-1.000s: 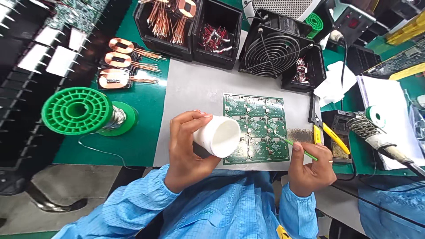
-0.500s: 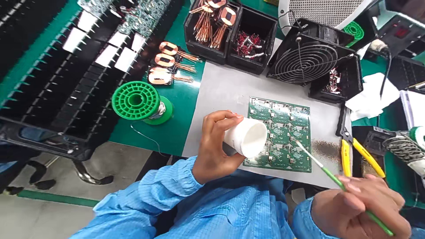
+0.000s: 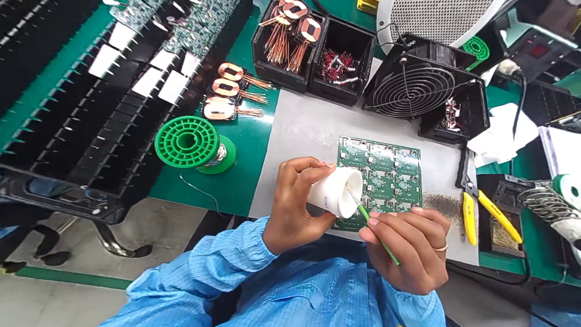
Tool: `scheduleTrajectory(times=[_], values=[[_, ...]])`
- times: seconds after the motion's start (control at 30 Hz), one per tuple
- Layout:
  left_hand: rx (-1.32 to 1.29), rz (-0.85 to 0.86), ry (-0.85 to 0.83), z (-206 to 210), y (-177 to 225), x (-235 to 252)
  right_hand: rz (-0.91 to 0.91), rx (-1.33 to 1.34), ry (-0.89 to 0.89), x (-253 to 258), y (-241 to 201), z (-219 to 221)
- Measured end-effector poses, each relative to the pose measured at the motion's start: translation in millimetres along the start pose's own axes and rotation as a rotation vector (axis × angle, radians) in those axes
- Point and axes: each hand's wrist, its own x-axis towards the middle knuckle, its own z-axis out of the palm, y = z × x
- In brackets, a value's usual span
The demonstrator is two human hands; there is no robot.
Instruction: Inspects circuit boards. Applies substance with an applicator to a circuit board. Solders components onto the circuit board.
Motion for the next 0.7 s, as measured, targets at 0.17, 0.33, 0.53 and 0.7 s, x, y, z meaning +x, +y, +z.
scheduleTrajectory(times=[0.17, 0.33, 0.53, 0.7], values=[[-0.008, -0.009, 0.0, 0, 0, 1, 0.057, 0.046, 0.048, -2, -1, -27], [-0.038, -0.004, -0.008, -1, -1, 1, 0.199, -0.096, 0.257, -9, 45, -39], [-0.01, 0.001, -0.007, -1, -1, 1, 0.367, -0.22, 0.299, -14, 84, -28], [-0.01, 0.006, -0.015, -2, -1, 2, 0.384, -0.29, 0.228, -11, 86, -21]])
